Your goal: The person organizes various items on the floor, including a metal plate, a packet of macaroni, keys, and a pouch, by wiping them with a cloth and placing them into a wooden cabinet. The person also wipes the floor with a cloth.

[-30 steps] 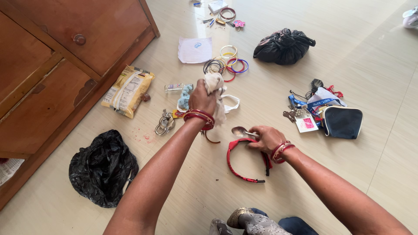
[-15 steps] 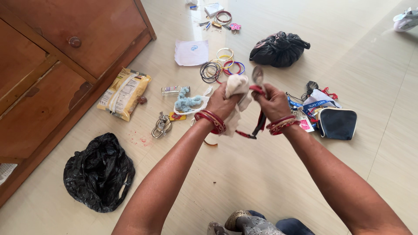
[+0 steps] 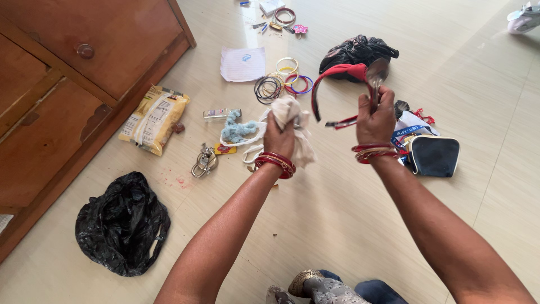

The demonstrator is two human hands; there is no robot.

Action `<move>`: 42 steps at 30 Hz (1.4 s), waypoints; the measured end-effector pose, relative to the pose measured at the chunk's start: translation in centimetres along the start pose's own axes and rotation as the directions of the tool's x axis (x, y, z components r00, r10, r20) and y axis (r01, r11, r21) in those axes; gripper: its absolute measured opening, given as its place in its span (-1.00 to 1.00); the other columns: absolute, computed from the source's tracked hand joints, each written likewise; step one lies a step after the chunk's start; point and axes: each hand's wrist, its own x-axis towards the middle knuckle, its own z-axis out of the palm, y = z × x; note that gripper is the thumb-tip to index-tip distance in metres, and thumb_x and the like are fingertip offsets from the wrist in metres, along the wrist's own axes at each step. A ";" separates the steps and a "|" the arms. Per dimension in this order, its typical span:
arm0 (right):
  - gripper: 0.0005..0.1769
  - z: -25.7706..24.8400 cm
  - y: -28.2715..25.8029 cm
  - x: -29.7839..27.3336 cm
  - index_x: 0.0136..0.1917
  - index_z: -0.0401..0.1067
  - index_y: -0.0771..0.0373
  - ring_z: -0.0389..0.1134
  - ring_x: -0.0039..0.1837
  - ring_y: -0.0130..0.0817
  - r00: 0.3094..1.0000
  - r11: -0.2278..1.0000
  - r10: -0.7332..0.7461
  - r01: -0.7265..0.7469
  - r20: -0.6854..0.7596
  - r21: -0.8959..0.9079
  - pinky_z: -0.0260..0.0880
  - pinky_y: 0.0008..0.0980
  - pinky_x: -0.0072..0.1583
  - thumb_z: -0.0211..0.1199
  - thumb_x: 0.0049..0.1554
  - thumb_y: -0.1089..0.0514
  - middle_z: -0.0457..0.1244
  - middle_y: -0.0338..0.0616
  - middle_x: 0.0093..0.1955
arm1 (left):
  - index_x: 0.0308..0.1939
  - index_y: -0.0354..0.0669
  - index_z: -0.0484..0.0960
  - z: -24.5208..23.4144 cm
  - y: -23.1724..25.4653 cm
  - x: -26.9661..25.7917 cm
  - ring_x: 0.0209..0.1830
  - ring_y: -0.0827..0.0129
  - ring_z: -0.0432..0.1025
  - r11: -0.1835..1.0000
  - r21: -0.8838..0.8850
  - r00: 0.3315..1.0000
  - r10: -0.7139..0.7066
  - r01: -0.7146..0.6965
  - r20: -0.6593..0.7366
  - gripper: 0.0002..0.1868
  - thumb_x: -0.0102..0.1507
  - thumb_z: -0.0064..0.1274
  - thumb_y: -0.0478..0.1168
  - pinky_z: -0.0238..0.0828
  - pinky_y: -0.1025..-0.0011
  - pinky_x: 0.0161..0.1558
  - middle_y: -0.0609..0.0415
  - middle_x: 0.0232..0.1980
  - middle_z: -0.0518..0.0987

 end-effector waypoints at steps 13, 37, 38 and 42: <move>-0.71 1.2 2.3 -2.3 0.17 0.26 0.28 0.40 -0.06 0.11 0.972 0.931 0.086 0.000 0.218 -0.365 0.39 0.02 -0.09 0.22 0.25 0.14 0.28 0.15 0.08 | 0.33 -0.27 0.29 -0.6 1.9 1.6 0.22 -0.02 0.44 0.974 -0.214 0.993 0.059 -0.080 -0.103 -0.33 0.20 0.14 -0.12 0.37 0.21 0.23 -0.29 0.24 0.46; -0.79 7.6 -17.2 1.2 0.08 0.42 0.17 0.13 -0.43 -0.60 0.764 0.867 0.175 -0.418 0.621 0.270 0.14 -0.49 -0.42 0.23 0.23 0.05 0.18 -0.37 -0.33 | 0.28 -0.16 0.48 -26.6 15.5 -0.2 0.05 0.31 0.60 0.886 0.418 0.965 0.108 -0.202 0.237 -0.28 0.05 0.35 -0.19 0.58 0.40 0.01 -0.05 0.12 0.65; -0.78 8.3 -19.2 0.8 0.08 0.41 0.16 0.12 -0.43 -0.60 0.740 0.887 0.146 -0.392 0.656 0.244 0.14 -0.49 -0.42 0.22 0.22 0.04 0.17 -0.37 -0.34 | 0.29 -0.19 0.48 -28.1 15.0 -0.4 0.07 0.29 0.59 0.903 0.365 0.960 0.144 -0.227 0.240 -0.27 0.05 0.37 -0.20 0.59 0.38 0.02 -0.04 0.13 0.64; -0.75 11.0 -27.3 -1.1 0.07 0.42 0.14 0.13 -0.46 -0.58 0.580 0.914 0.097 -0.373 0.809 0.157 0.16 -0.48 -0.41 0.21 0.17 0.01 0.18 -0.37 -0.36 | 0.27 -0.27 0.45 -33.7 11.7 -1.4 0.06 0.26 0.58 0.988 0.004 0.962 0.148 -0.153 0.228 -0.34 0.13 0.35 -0.19 0.67 0.29 -0.01 0.01 0.10 0.61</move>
